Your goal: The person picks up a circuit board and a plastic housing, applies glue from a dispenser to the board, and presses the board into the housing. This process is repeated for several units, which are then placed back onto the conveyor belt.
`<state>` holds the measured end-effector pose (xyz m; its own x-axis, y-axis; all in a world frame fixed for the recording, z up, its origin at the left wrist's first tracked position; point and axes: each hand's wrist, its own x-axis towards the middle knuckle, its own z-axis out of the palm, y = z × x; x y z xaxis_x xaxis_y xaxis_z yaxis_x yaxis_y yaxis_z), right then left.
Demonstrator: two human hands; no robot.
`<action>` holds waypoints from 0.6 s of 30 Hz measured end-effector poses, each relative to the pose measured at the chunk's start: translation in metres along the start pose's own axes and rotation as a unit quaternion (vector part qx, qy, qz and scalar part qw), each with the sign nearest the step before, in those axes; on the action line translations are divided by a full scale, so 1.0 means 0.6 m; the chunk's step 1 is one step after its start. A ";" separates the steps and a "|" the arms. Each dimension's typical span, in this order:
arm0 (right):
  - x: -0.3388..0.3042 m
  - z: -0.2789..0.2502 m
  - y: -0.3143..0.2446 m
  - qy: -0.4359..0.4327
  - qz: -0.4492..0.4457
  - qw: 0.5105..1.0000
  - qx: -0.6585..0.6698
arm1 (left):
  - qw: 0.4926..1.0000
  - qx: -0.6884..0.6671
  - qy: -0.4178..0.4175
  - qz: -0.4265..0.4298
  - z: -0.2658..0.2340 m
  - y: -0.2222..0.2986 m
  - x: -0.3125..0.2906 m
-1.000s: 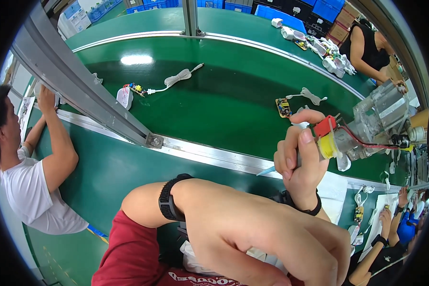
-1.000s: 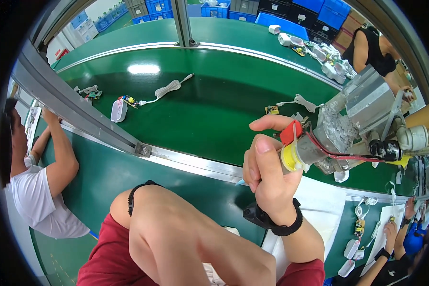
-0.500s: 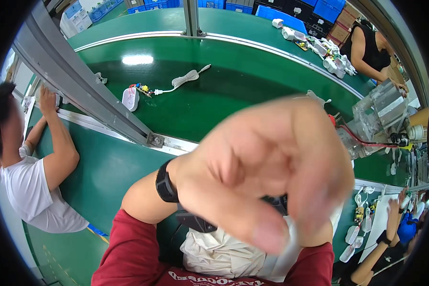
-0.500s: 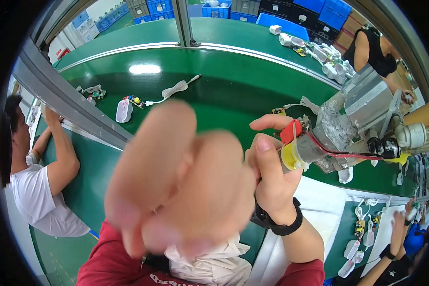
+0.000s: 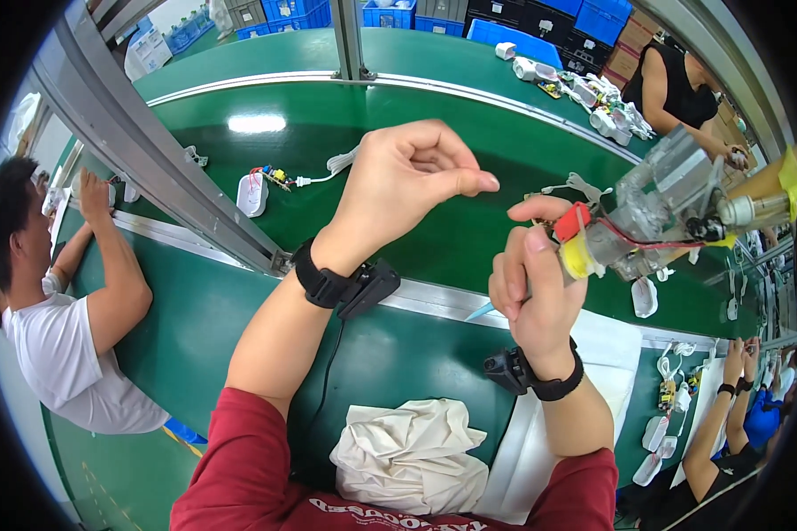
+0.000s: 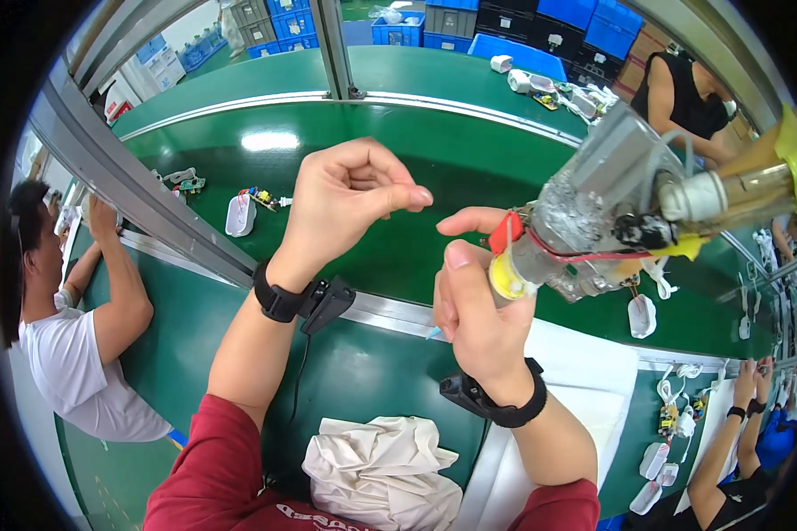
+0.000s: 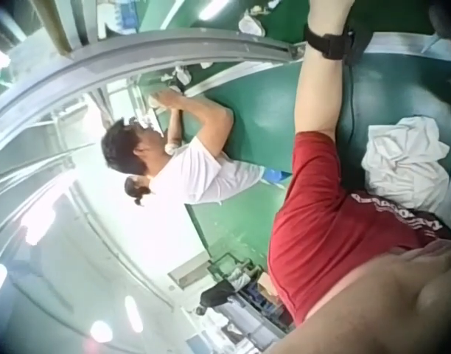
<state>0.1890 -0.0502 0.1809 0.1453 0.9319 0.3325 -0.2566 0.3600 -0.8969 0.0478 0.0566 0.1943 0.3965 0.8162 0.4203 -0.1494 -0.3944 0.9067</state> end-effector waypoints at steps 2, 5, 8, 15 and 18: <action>-0.002 -0.003 -0.005 -0.005 0.004 1.000 -0.001 | 0.999 0.036 -0.006 0.007 0.003 0.014 -0.007; -0.006 -0.007 -0.013 -0.008 0.006 1.000 0.004 | 0.995 0.096 0.022 0.033 0.003 0.009 -0.013; -0.011 -0.009 -0.020 -0.007 0.009 1.000 0.014 | 0.979 0.201 0.032 0.036 -0.017 -0.002 -0.025; -0.020 -0.004 -0.045 -0.009 0.018 1.000 0.010 | 0.742 0.669 0.001 0.038 -0.100 -0.014 -0.056; -0.023 -0.007 -0.050 -0.009 0.018 1.000 0.015 | 0.706 0.703 -0.061 -0.053 -0.111 -0.013 -0.059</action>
<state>0.1988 -0.0744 0.2020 0.1178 0.9445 0.3066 -0.2897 0.3280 -0.8992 -0.0253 0.0593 0.1745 0.4262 0.8636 0.2693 0.9005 -0.4336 -0.0345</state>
